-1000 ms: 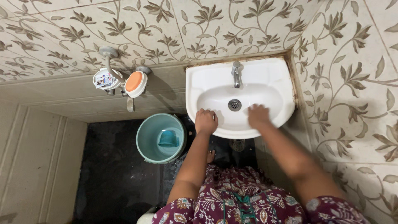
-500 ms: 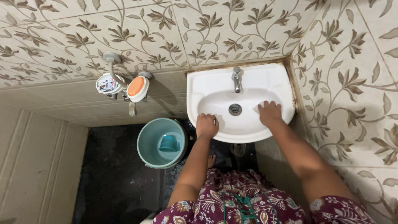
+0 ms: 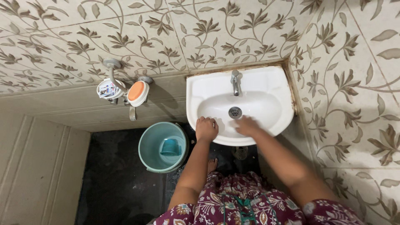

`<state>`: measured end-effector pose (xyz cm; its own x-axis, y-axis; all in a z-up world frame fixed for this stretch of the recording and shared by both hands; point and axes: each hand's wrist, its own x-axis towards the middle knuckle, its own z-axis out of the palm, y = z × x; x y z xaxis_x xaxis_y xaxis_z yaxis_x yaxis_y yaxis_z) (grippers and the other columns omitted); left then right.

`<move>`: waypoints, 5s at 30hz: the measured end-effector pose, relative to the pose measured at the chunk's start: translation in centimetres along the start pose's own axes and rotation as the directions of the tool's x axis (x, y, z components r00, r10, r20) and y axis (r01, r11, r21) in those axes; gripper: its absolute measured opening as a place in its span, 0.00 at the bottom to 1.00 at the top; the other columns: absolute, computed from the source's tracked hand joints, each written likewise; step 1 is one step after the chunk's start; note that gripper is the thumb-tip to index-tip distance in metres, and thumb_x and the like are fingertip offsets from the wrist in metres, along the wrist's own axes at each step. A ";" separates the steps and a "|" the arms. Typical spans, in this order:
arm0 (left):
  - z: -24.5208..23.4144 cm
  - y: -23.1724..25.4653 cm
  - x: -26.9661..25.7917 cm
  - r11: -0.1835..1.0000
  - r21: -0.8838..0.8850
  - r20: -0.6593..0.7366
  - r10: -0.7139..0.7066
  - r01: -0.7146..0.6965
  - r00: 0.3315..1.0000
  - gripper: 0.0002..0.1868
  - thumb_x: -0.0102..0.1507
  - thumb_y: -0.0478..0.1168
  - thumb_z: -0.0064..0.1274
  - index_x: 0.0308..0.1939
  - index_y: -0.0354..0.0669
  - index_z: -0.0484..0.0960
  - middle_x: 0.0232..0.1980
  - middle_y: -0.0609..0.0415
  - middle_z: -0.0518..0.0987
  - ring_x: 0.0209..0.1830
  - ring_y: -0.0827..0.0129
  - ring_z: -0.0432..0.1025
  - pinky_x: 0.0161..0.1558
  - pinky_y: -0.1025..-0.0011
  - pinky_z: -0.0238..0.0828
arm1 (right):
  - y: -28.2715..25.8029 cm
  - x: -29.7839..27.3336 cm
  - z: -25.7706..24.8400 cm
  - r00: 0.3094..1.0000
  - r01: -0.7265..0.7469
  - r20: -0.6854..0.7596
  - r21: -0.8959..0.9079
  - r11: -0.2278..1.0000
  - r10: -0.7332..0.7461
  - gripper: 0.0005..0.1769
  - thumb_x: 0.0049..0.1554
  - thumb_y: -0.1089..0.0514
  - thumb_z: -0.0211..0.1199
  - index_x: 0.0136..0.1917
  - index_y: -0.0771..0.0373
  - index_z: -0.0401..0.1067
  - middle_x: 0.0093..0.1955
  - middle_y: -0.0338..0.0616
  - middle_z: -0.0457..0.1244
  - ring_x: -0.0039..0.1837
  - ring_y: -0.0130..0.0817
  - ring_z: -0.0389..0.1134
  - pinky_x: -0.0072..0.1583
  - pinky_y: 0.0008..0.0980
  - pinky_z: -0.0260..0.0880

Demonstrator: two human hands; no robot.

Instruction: The person scrubs the interior and rim of a white bathroom sink using a sponge and water from the tap. They repeatedly wipe the basin and faucet area, rinse the sponge, and continue scrubbing until the end of the clip.

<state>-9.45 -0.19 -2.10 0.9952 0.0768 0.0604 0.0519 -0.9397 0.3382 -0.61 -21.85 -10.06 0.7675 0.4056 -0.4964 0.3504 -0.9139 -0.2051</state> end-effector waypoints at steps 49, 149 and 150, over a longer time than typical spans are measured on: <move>0.0 0.2 0.0 1.000 0.006 0.001 -0.016 0.016 1.000 0.12 0.63 0.44 0.50 0.36 0.44 0.88 0.42 0.52 0.83 0.50 0.55 0.70 0.57 0.59 0.63 | 7.2 -0.9 -3.2 0.961 -0.252 -0.200 -0.364 0.897 0.189 0.30 0.61 0.54 0.54 0.76 0.40 0.66 0.78 0.42 0.55 0.75 0.48 0.55 0.72 0.62 0.50; -0.7 -3.9 3.6 0.979 -0.108 -0.254 0.140 -0.172 0.957 0.15 0.58 0.36 0.54 0.49 0.38 0.82 0.55 0.46 0.76 0.63 0.50 0.63 0.66 0.50 0.54 | -9.7 8.2 -1.5 0.845 0.331 0.033 0.752 -0.570 0.535 0.21 0.52 0.64 0.74 0.48 0.65 0.61 0.43 0.52 0.67 0.39 0.40 0.70 0.42 0.35 0.79; -0.7 -3.9 3.6 0.978 -0.113 -0.257 0.144 -0.177 0.956 0.15 0.58 0.36 0.54 0.49 0.38 0.82 0.55 0.46 0.76 0.63 0.50 0.63 0.66 0.50 0.53 | -7.9 8.1 -1.6 0.831 0.397 -0.012 0.713 -0.578 0.557 0.20 0.54 0.63 0.74 0.49 0.64 0.62 0.43 0.50 0.66 0.41 0.38 0.70 0.43 0.34 0.78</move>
<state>-6.17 4.00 -2.59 0.9374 0.0239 0.3476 -0.1352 -0.8945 0.4261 3.66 -11.32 -11.10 0.8389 -0.1718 -0.5164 -0.2801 0.6773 -0.6803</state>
